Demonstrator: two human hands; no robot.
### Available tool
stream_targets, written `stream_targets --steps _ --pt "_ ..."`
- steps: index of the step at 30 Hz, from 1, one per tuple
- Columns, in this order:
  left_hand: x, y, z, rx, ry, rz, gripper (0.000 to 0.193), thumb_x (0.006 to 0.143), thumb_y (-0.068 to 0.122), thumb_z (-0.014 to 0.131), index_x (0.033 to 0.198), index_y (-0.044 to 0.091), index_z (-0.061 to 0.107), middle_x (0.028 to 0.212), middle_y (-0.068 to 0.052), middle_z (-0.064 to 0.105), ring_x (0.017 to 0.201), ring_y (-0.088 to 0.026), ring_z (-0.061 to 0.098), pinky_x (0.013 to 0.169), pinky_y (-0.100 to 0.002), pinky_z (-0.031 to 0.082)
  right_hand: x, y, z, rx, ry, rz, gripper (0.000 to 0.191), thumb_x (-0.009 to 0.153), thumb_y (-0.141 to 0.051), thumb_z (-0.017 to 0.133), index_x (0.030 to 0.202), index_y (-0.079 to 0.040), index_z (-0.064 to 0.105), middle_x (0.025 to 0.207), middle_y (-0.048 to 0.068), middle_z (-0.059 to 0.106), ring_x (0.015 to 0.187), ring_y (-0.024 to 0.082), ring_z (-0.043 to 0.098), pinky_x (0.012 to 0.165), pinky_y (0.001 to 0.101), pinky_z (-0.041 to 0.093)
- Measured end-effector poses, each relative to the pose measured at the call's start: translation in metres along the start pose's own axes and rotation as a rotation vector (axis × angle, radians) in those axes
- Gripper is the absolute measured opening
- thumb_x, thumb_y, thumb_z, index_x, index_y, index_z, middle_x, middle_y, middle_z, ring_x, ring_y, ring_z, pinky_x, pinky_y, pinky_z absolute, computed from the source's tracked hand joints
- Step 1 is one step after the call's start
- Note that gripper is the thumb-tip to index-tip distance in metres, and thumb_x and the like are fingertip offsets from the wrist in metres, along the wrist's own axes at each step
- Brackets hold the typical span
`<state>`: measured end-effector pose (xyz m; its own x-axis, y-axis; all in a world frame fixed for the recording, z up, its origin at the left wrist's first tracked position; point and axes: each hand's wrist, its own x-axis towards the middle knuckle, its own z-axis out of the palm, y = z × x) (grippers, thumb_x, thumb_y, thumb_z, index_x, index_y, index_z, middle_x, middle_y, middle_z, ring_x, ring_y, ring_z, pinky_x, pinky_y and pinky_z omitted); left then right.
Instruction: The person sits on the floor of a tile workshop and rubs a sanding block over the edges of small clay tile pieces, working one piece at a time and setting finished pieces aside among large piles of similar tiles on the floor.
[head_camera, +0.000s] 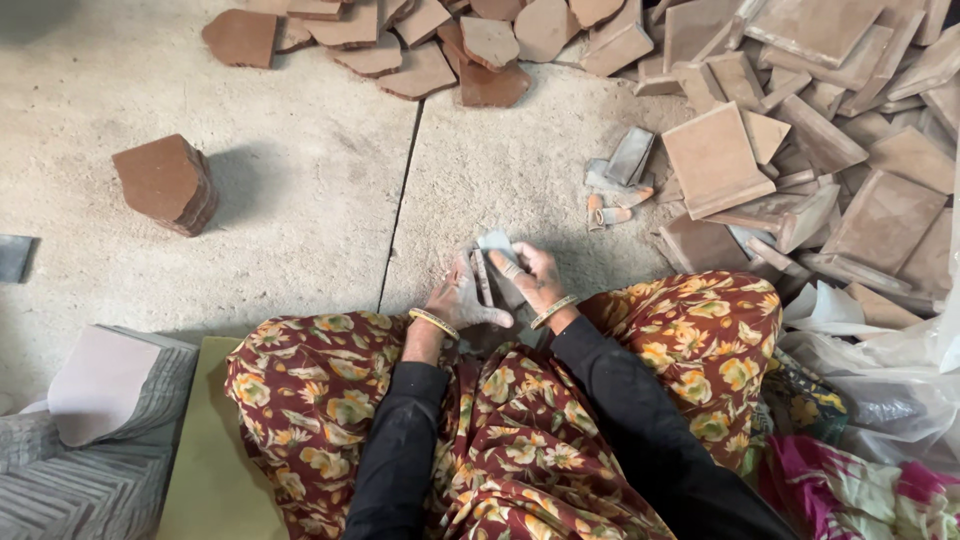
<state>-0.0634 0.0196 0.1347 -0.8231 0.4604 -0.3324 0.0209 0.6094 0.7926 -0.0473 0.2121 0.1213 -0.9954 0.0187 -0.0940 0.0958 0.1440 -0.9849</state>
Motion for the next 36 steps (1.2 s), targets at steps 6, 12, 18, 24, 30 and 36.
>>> stream_targets --steps 6,12,18,24,30,36 --pt "-0.006 -0.002 -0.010 0.308 0.160 -0.035 0.126 0.050 0.080 0.083 0.149 0.015 0.040 0.147 -0.025 0.049 0.138 -0.045 0.044 0.111 -0.057 0.041 -0.001 -0.002 0.002 -0.083 0.110 -0.248 0.021 0.098 -0.022 0.076 0.108 -0.004 0.071 0.085 0.001 0.071 0.072 0.006 0.059 0.060 0.0252 0.046" --pt "-0.013 -0.007 -0.009 0.462 0.221 0.018 0.069 0.074 0.066 0.078 0.124 0.020 0.070 0.123 -0.013 0.069 0.121 -0.034 0.059 0.103 -0.056 0.045 -0.019 -0.018 0.010 -0.589 0.157 -0.494 0.021 0.094 -0.015 0.071 0.115 -0.011 0.073 0.097 0.010 0.075 0.079 0.019 0.071 0.063 0.0303 0.058" --pt "-0.009 -0.025 -0.001 0.323 0.431 0.055 0.047 0.085 0.050 0.081 0.113 0.012 0.075 0.086 -0.010 0.078 0.069 -0.020 0.075 0.066 -0.035 0.062 -0.024 -0.028 0.030 -0.768 0.239 -0.796 0.026 0.101 -0.014 0.065 0.126 -0.016 0.072 0.112 0.004 0.078 0.090 0.020 0.074 0.080 0.0351 0.058" --pt "0.008 -0.052 0.009 0.308 0.305 0.078 0.022 0.084 0.025 0.074 0.099 0.009 0.076 0.089 -0.014 0.077 0.077 -0.029 0.076 0.072 -0.040 0.062 -0.028 -0.038 0.050 -0.820 0.139 -0.761 0.041 0.094 -0.006 0.062 0.133 -0.015 0.070 0.124 0.007 0.076 0.104 0.024 0.071 0.085 0.0370 0.057" --pt "0.010 -0.060 0.015 -0.018 0.319 0.043 0.028 0.078 0.019 0.069 0.101 0.004 0.072 0.096 -0.023 0.074 0.094 -0.042 0.071 0.080 -0.048 0.058 -0.030 -0.055 0.036 -0.588 0.050 -0.658 0.054 0.086 0.002 0.055 0.136 -0.013 0.067 0.125 0.012 0.073 0.113 0.032 0.069 0.095 0.0406 0.058" --pt "0.017 -0.066 0.022 -0.037 0.406 0.092 0.034 0.077 0.019 0.069 0.109 0.008 0.071 0.096 -0.022 0.074 0.095 -0.042 0.070 0.080 -0.050 0.057 -0.036 -0.050 0.035 -0.695 0.070 -0.550 0.054 0.089 0.000 0.053 0.141 -0.012 0.064 0.132 0.010 0.069 0.111 0.031 0.068 0.096 0.0422 0.055"
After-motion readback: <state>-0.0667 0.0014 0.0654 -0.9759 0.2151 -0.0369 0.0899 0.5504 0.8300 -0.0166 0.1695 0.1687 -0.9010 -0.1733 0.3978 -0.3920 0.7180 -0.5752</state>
